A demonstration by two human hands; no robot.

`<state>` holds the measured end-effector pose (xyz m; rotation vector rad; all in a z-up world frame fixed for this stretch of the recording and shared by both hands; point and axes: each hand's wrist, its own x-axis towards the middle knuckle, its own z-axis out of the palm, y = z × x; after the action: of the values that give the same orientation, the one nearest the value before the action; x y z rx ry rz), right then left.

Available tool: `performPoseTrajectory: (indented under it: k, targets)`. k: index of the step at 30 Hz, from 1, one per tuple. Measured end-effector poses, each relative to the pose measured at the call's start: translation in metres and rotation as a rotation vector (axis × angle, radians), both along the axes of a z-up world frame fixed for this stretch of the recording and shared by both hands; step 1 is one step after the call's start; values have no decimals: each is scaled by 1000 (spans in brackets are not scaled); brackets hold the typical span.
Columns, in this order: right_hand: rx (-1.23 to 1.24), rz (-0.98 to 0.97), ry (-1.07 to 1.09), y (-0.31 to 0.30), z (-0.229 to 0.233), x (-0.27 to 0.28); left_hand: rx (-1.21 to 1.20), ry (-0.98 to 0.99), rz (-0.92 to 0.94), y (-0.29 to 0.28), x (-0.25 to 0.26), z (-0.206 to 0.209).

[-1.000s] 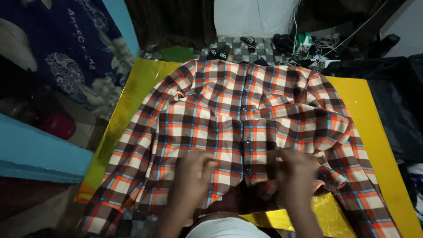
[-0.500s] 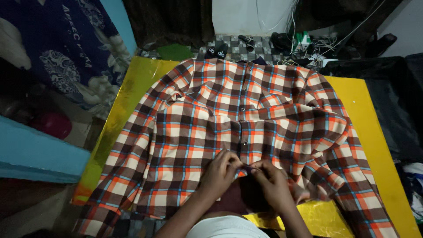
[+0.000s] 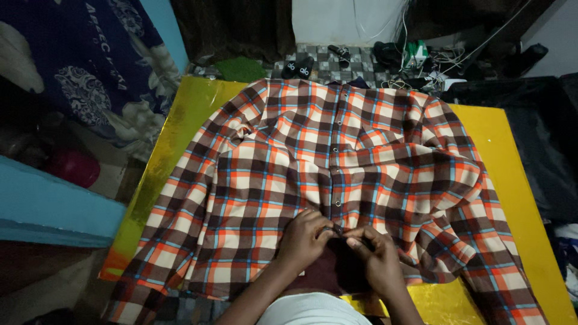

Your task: The person picks up a plaid shirt from a pile of clothes, places it on a yellow table, and buttons it up. They then fold the collar and continue buttoning the shirt while it lies flat on the table.

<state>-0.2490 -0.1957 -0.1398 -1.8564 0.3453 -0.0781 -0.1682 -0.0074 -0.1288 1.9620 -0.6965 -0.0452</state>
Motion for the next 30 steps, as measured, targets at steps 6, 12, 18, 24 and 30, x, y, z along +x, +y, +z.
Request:
performPoseTrajectory:
  k: [6,12,18,24,30]
  targets:
    - [-93,-14,-60,5,10,11,-55,21,-39,4,2,8]
    - [-256,-173,20,27,21,24,-135,136,-105,8,5,7]
    - [-459,-21,-253,32,31,36,-188,295,-25,4,6,3]
    - [-411,6,-284,38,40,43,-337,515,39,-8,17,-19]
    - [-440,-43,-329,42,41,43,-474,900,109,-17,28,-26]
